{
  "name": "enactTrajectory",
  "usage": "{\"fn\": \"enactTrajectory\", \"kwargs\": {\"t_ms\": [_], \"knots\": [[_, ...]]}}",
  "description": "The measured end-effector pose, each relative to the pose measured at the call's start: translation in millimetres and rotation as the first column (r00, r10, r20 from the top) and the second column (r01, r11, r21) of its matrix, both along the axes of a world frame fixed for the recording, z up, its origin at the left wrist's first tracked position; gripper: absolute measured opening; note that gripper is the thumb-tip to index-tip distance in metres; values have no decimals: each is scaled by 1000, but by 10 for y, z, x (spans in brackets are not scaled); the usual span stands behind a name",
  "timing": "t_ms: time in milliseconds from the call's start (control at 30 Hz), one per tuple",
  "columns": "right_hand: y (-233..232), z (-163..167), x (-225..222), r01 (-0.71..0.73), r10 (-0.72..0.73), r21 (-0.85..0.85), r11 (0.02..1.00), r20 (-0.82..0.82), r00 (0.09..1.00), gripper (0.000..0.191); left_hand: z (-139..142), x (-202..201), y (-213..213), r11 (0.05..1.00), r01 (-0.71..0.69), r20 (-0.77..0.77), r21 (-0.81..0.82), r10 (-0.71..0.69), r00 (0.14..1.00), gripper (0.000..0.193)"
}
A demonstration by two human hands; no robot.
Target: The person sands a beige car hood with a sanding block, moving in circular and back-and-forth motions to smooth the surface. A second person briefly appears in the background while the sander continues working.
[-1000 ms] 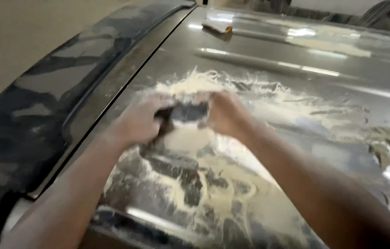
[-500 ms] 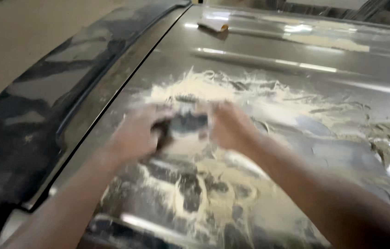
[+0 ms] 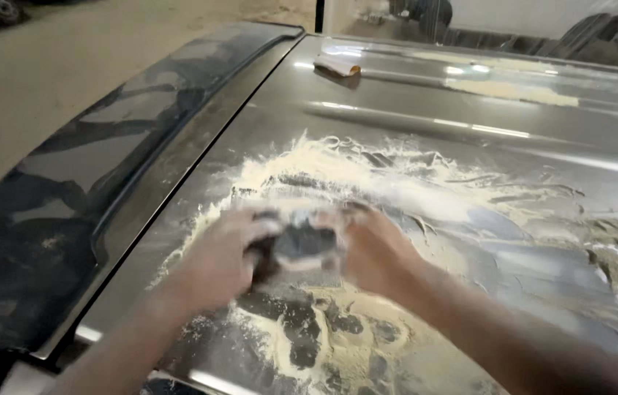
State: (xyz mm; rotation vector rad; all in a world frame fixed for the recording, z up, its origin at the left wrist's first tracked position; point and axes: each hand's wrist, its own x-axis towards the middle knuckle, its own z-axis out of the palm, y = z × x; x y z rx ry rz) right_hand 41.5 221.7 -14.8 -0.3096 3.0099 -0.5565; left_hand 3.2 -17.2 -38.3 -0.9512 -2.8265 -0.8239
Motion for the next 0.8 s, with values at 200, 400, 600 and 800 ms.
{"fn": "enactTrajectory", "kwargs": {"t_ms": [200, 400, 600, 800], "knots": [[-57, 208, -782, 2, 43, 130, 992, -343, 938, 61, 176, -828, 191, 979, 100, -313, 179, -40, 949, 52], [-146, 376, -72, 116, -132, 107, 987, 156, 979, 57, 222, -127, 103, 1000, -16, -77, 10, 17, 997, 46], [-40, 173, 236, 46, -51, 65, 997, 89, 995, 60, 8, 133, 94, 991, -25, 167, -130, 46, 985, 41], [-56, 157, -553, -44, 28, -56, 997, -259, 965, 56, 327, -454, 229, 997, -26, -148, 66, 36, 988, 43]]}}
